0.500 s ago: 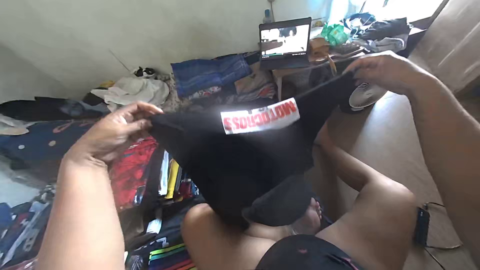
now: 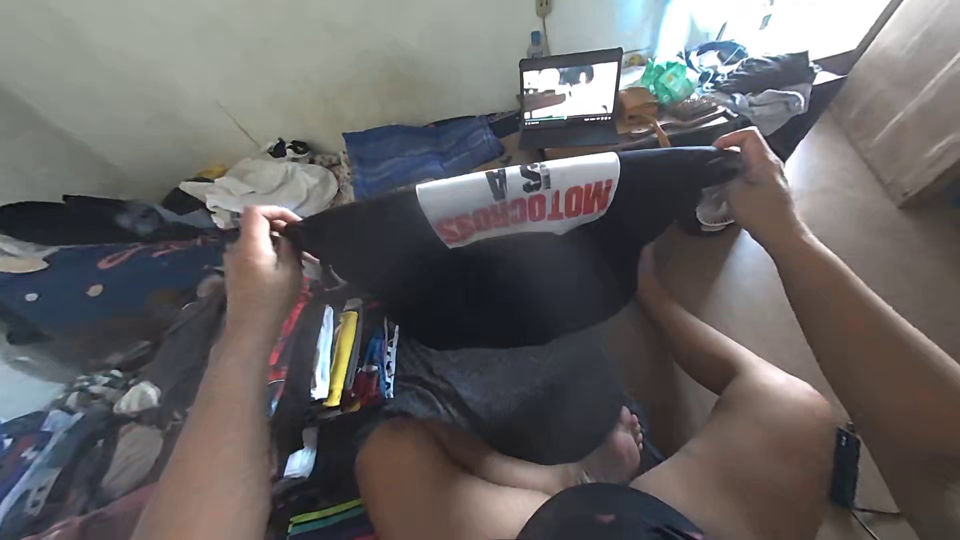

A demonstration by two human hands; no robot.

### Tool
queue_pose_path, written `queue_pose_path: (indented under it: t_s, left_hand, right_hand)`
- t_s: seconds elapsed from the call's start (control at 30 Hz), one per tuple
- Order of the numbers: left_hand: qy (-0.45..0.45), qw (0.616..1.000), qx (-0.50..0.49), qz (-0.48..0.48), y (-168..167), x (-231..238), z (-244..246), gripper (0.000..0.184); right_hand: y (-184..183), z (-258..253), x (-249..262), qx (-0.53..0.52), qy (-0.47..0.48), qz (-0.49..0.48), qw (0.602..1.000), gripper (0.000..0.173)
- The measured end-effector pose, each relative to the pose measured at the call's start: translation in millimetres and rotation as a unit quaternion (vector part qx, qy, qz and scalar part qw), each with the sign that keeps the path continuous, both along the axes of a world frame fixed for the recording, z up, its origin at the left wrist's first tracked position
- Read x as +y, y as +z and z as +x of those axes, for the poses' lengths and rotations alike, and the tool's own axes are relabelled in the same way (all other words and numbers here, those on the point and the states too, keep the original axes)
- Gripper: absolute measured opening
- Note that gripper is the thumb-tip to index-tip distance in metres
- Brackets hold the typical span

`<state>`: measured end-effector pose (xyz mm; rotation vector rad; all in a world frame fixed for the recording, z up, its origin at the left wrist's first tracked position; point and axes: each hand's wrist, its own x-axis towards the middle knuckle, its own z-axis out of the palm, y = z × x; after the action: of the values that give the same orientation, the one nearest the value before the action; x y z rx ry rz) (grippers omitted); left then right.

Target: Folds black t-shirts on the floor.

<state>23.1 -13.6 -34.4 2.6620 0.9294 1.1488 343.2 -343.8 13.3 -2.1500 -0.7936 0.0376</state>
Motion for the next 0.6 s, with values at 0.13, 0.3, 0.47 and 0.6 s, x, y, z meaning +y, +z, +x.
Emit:
queue_pose_path:
  t_s: [0.13,0.3,0.47,0.6]
  left_hand:
    - [0.009,0.999,-0.01,-0.047,-2,12,-1,0.032]
    - [-0.086,0.991,-0.082,-0.068,2,3,-18,0.029]
    - [-0.151,0.984,-0.083,-0.049,-20,19,-66,0.029]
    - [-0.113,0.985,-0.104,-0.078,-12,-6,-86,0.029]
  right_hand:
    - [20,-15,7,0.022,-0.001,-0.011,1.0,0.034]
    - [-12,37,2,-0.035,0.045,0.133,0.989,0.023]
    - [-82,140,-27,-0.083,0.122,0.233,0.961,0.027]
    - [-79,127,-47,-0.1,0.112,0.256,0.955,0.021]
